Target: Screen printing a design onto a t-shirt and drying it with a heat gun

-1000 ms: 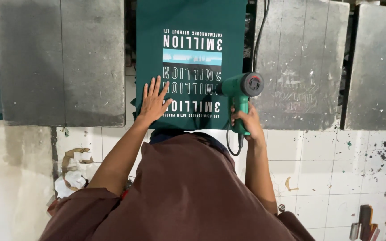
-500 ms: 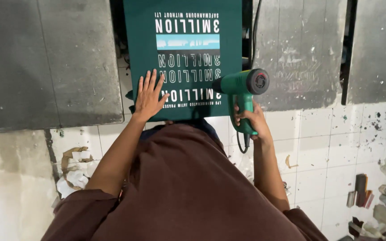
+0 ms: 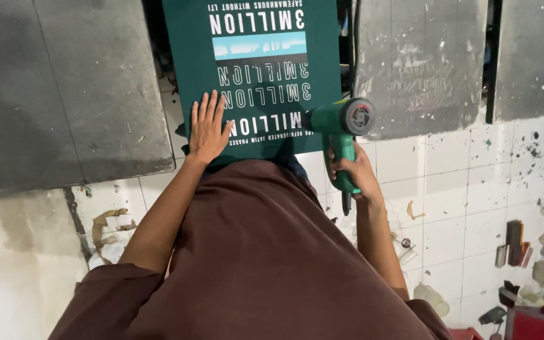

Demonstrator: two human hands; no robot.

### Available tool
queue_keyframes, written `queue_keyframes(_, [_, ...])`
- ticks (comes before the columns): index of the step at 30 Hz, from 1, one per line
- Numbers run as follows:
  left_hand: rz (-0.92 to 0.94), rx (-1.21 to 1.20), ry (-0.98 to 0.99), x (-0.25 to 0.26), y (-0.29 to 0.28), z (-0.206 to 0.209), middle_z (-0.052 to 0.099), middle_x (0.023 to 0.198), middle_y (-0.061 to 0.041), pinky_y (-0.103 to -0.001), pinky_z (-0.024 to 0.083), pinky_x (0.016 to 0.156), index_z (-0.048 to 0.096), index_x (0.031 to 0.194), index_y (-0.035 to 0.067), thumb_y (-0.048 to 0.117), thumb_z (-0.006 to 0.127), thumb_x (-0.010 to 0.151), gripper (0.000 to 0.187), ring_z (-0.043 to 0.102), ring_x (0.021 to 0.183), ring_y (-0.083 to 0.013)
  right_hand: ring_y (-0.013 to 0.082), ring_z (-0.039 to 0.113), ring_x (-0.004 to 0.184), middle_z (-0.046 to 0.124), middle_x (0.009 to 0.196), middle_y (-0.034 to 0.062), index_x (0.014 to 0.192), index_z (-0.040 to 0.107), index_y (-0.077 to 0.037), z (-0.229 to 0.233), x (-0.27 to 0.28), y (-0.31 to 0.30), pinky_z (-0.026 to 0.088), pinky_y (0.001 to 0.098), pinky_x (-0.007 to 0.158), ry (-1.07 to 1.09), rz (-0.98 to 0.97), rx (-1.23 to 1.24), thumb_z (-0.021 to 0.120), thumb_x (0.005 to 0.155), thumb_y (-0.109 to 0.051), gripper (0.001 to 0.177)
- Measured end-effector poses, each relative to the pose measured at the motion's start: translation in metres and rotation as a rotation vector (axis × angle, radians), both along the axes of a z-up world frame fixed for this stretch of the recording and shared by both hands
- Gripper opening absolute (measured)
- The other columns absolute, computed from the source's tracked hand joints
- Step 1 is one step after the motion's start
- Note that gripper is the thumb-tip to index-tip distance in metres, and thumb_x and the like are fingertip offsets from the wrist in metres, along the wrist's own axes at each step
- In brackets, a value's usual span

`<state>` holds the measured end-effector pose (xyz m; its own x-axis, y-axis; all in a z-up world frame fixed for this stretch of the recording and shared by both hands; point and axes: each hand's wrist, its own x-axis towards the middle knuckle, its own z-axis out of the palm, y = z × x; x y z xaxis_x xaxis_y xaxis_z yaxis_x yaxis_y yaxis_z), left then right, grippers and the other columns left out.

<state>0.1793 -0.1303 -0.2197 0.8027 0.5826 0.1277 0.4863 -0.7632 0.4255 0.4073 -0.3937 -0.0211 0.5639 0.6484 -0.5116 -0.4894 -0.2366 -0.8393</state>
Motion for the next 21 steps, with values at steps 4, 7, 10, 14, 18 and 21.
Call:
queue_keyframes(4, [0.001, -0.036, 0.013, 0.000, 0.000, 0.006, 0.032, 0.165, -0.020, -0.057, 0.013, 0.124, 0.039, 0.159, 0.005, 0.045, 0.061, 0.101, 0.073, 0.027, 0.153, -0.0402, 0.0266, 0.059, 0.054, 0.055, 0.083, 0.0172, 0.110, 0.056, 0.006, -0.007, -0.002, -0.010, 0.049, 0.0395, 0.046, 0.006, 0.035, -0.035, 0.064, 0.063, 0.012, 0.048])
queue_keyframes(7, [-0.002, -0.027, 0.008, -0.001, 0.000, 0.005, 0.032, 0.165, -0.020, -0.057, 0.014, 0.124, 0.038, 0.159, 0.005, 0.039, 0.062, 0.101, 0.071, 0.027, 0.152, -0.0404, 0.0271, 0.060, 0.051, 0.057, 0.081, 0.0172, 0.111, 0.058, 0.006, 0.007, -0.013, -0.007, 0.049, 0.0395, 0.044, -0.045, 0.060, -0.059, 0.065, 0.062, 0.012, 0.050])
queue_keyframes(10, [0.002, -0.022, 0.010, 0.001, 0.000, 0.003, 0.032, 0.165, -0.020, -0.057, 0.014, 0.124, 0.037, 0.159, 0.005, 0.035, 0.060, 0.103, 0.068, 0.028, 0.152, -0.0397, 0.0276, 0.060, 0.051, 0.057, 0.079, 0.0171, 0.112, 0.058, 0.007, 0.010, -0.020, -0.012, 0.049, 0.0397, 0.043, 0.013, 0.028, -0.051, 0.065, 0.061, 0.013, 0.052])
queue_keyframes(14, [0.016, -0.043, 0.014, -0.002, -0.002, 0.008, 0.033, 0.165, -0.019, -0.055, 0.012, 0.125, 0.036, 0.160, 0.004, 0.045, 0.063, 0.100, 0.077, 0.027, 0.153, -0.0386, 0.0304, 0.062, 0.049, 0.059, 0.071, 0.0196, 0.109, 0.059, 0.008, 0.007, -0.028, -0.023, 0.050, 0.0398, 0.042, -0.089, 0.141, -0.164, 0.066, 0.060, 0.013, 0.050])
queue_keyframes(18, [0.020, -0.049, 0.022, -0.001, -0.002, 0.009, 0.031, 0.165, -0.019, -0.056, 0.012, 0.125, 0.035, 0.160, 0.005, 0.047, 0.062, 0.100, 0.078, 0.026, 0.153, -0.0384, 0.0314, 0.062, 0.052, 0.058, 0.077, 0.0217, 0.111, 0.059, 0.009, 0.008, -0.037, -0.017, 0.052, 0.0414, 0.045, 0.018, 0.107, -0.088, 0.065, 0.059, 0.016, 0.053])
queue_keyframes(21, [0.044, -0.075, 0.018, -0.001, -0.003, 0.009, 0.032, 0.166, -0.018, -0.055, 0.013, 0.125, 0.035, 0.160, 0.005, 0.035, 0.060, 0.103, 0.069, 0.026, 0.153, -0.0374, 0.0305, 0.064, 0.051, 0.061, 0.076, 0.0202, 0.113, 0.060, 0.008, 0.001, -0.038, -0.017, 0.053, 0.0396, 0.044, -0.095, 0.194, -0.167, 0.066, 0.062, 0.013, 0.052])
